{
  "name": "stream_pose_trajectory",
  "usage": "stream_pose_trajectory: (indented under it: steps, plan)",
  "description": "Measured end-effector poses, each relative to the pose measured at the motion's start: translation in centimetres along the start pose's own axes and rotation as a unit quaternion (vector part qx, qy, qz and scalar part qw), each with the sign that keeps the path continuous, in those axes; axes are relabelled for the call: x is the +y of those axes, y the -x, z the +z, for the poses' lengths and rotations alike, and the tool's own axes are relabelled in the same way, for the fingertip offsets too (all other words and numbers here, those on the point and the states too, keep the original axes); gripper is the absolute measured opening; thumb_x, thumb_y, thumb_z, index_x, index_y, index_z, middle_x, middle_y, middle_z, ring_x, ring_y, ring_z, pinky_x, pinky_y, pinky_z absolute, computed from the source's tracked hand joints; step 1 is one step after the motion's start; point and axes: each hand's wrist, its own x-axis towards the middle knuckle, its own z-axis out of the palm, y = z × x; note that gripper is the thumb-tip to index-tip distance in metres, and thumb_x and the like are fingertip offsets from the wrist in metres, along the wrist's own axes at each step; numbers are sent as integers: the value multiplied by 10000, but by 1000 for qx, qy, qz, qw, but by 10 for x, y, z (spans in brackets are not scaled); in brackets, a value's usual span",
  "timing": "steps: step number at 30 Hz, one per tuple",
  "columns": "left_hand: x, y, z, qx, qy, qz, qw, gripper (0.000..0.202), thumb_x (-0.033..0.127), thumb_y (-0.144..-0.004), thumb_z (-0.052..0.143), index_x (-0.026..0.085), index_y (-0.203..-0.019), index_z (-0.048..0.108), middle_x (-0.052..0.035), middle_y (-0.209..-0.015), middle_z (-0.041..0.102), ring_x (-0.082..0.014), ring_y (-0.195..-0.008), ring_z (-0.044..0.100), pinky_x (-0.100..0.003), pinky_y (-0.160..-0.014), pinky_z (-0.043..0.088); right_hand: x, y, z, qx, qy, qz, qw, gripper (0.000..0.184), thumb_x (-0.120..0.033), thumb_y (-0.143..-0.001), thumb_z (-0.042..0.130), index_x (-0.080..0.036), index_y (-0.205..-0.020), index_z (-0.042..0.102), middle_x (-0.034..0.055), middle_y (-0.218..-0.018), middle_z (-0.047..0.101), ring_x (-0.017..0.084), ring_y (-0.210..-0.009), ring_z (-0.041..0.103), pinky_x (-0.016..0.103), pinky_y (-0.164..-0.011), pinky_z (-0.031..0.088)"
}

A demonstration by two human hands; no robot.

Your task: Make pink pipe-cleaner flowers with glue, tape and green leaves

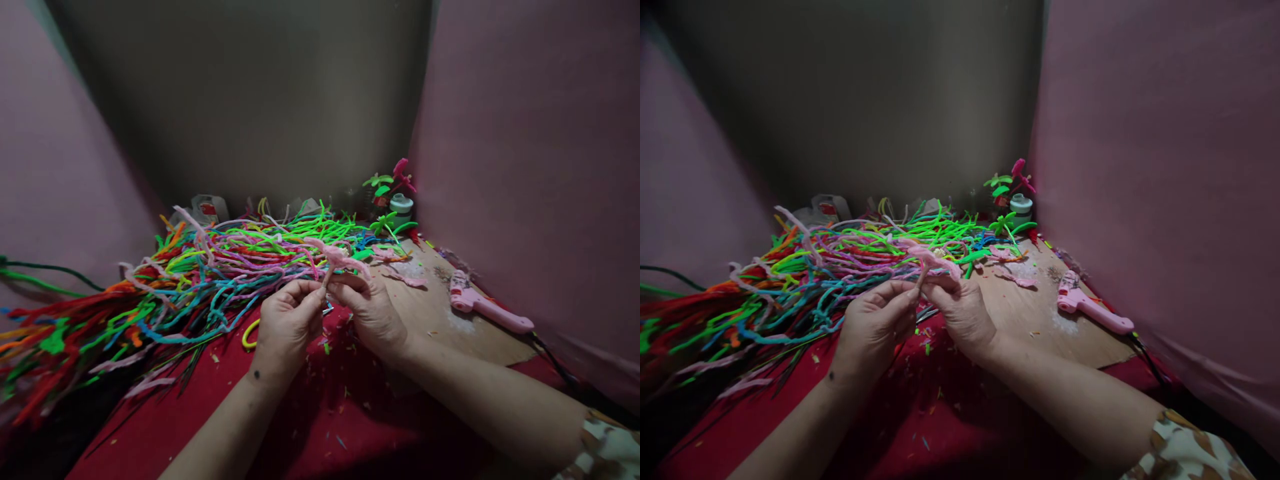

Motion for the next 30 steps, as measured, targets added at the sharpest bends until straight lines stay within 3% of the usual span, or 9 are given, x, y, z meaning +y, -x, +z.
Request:
stream_pose_trajectory:
  steps: [8, 14, 22, 26, 30]
  plan:
    - [3, -5, -6, -28, 50, -42, 998, 161, 216, -666, 692, 119, -717, 576, 69, -506, 478, 7, -339, 282, -121, -325, 197, 1, -5, 0, -13, -24, 41, 999, 166, -302, -710, 669, -180, -600, 647, -25, -581, 526, 117, -606, 453, 275, -651, 400]
    - [2, -6, -9, -32, 34, -45, 998, 107, 173, -667, 658, 115, -715, 583, 47, -530, 528, 4, -343, 291, -117, -323, 203, 4, -9, -3, -22, -105, 84, 991, 69, -237, -637, 695, -208, -699, 697, -13, -672, 631, 132, -664, 523, 292, -699, 438]
    - [5, -7, -11, -58, -3, -57, 997, 126, 217, -662, 654, 120, -721, 601, 59, -500, 496, -5, -340, 282, -137, -337, 198, 1, -8, -3, -12, -119, 76, 990, 80, -197, -627, 685, -200, -705, 702, -2, -668, 649, 137, -654, 540, 301, -692, 455]
    - [4, -4, -8, -19, -144, 16, 989, 164, 295, -720, 625, 133, -710, 612, 47, -453, 494, -51, -375, 371, -171, -390, 271, 5, -8, -4, -25, -94, 55, 994, 67, -251, -684, 669, -198, -709, 699, -1, -680, 648, 133, -642, 540, 299, -685, 450]
    - [-5, -3, -8, 5, -278, 158, 948, 133, 278, -738, 598, 162, -792, 633, 4, -635, 601, -106, -546, 504, -202, -532, 390, 4, -7, -2, 8, -112, 71, 991, 92, -262, -633, 720, -183, -677, 700, 2, -660, 649, 144, -646, 549, 309, -694, 449]
